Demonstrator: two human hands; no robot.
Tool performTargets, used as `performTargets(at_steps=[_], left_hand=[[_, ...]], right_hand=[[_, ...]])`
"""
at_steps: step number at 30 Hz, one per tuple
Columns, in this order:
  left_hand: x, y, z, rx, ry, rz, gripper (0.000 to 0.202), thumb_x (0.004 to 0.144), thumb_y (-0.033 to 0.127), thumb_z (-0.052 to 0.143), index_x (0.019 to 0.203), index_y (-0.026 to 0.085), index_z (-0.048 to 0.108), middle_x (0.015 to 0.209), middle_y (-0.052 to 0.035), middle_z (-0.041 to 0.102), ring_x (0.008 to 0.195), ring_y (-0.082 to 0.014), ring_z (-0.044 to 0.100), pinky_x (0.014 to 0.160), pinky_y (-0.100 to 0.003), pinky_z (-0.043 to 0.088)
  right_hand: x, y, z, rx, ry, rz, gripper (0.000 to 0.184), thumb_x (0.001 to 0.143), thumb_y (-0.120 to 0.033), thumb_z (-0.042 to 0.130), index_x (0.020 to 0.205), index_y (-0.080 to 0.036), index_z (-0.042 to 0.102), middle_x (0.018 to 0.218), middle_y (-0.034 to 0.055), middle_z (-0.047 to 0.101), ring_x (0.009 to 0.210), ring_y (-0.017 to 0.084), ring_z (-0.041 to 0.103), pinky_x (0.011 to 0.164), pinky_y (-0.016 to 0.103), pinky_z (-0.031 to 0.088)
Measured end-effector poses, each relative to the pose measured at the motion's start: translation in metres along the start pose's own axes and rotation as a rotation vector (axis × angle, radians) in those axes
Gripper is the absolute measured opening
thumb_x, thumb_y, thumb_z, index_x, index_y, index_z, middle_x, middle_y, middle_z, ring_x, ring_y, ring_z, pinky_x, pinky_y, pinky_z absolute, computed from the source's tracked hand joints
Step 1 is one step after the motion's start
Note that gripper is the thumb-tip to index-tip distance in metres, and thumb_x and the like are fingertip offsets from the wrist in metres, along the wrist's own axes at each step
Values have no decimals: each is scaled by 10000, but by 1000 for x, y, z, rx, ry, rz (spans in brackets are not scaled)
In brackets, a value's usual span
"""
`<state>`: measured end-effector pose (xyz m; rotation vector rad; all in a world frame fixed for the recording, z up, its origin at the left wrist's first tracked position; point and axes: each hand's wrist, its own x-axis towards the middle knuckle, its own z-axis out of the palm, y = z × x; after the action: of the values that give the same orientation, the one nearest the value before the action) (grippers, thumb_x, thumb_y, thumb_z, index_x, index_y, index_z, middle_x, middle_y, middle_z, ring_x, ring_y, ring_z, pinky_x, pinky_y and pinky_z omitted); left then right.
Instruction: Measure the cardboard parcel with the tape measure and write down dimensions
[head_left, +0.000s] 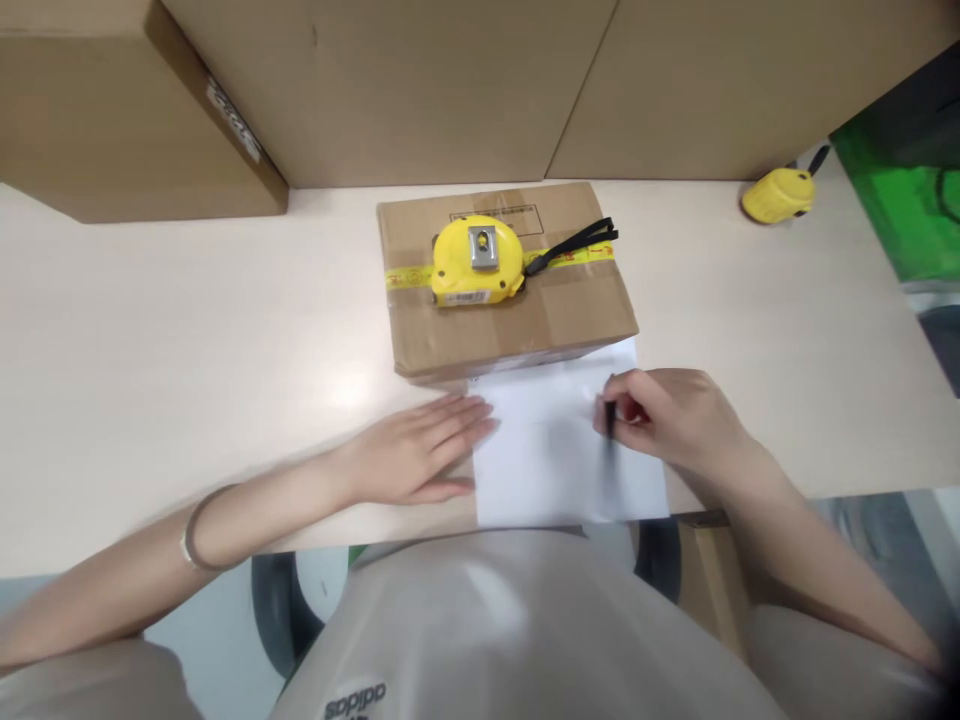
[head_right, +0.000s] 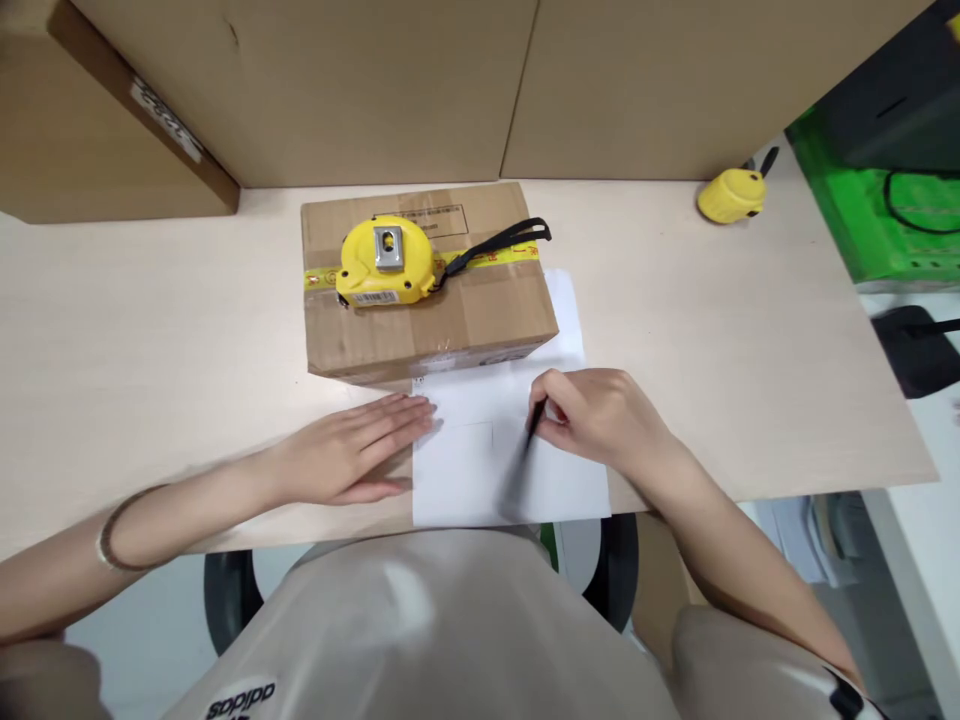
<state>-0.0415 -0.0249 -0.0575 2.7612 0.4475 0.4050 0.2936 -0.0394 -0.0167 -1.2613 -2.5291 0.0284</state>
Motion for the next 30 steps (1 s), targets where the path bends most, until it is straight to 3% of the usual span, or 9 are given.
performTargets(at_steps=[3, 5, 8, 11, 14, 17, 26, 30], left_hand=[[-3, -1, 6, -67, -68, -119, 940, 911, 700, 519, 1573, 91, 246, 1566, -224, 428, 1474, -337, 422, 1212, -486, 407], [-1, 1, 6, -46, -69, -176, 956, 892, 730, 519, 1557, 82, 291, 1570, -235, 416, 1470, -356, 424, 1205, -499, 412], [4, 5, 6, 21, -52, -224, 893, 921, 687, 512, 1515, 38, 362, 1537, -250, 456, 1428, -366, 478, 1171, -495, 453], [7, 7, 8, 50, -44, -232, 878, 927, 682, 504, 1495, 24, 382, 1532, -247, 465, 1414, -361, 493, 1163, -489, 462], [7, 6, 9, 33, -39, -242, 866, 925, 689, 498, 1502, 56, 370, 1544, -229, 457, 1427, -348, 480, 1177, -488, 445], [6, 4, 8, -19, -46, -257, 872, 921, 699, 497, 1519, 85, 338, 1550, -217, 452, 1437, -339, 470, 1175, -483, 444], [7, 4, 9, -126, -14, -309, 963, 879, 713, 562, 1573, 157, 193, 1551, -197, 456, 1422, -338, 489, 1120, -474, 487], [7, 4, 8, -115, -12, -294, 935, 882, 720, 550, 1556, 149, 242, 1550, -193, 462, 1429, -330, 481, 1135, -468, 473]], right_hand=[[-1, -11, -4, 362, -12, 109, 182, 935, -192, 503, 759, -222, 541, 544, -47, 551, 452, 87, 450, 502, 235, 383], [4, -24, -3, 645, -94, 215, 190, 970, -240, 496, 808, -221, 594, 608, -32, 618, 507, 91, 542, 539, 225, 439], [20, -42, 5, 915, -254, 351, 151, 916, -334, 633, 832, -209, 642, 656, -24, 688, 574, 98, 631, 574, 207, 481], [37, -56, 21, 921, -348, 432, 161, 809, -284, 702, 736, -198, 587, 609, -50, 648, 529, 72, 557, 515, 181, 416], [47, -63, 37, 929, -415, 368, 101, 780, -214, 655, 723, -188, 575, 630, -55, 621, 573, 64, 513, 543, 175, 390], [49, -64, 48, 970, -439, 339, 123, 802, -243, 647, 712, -176, 597, 639, -45, 611, 589, 65, 481, 545, 182, 363], [52, -71, 50, 1150, -404, 529, 97, 839, -223, 623, 753, -178, 613, 588, -54, 598, 552, 66, 513, 560, 187, 390], [53, -71, 50, 1080, -421, 489, 114, 811, -211, 630, 707, -174, 600, 587, -55, 583, 552, 63, 483, 547, 187, 366]])
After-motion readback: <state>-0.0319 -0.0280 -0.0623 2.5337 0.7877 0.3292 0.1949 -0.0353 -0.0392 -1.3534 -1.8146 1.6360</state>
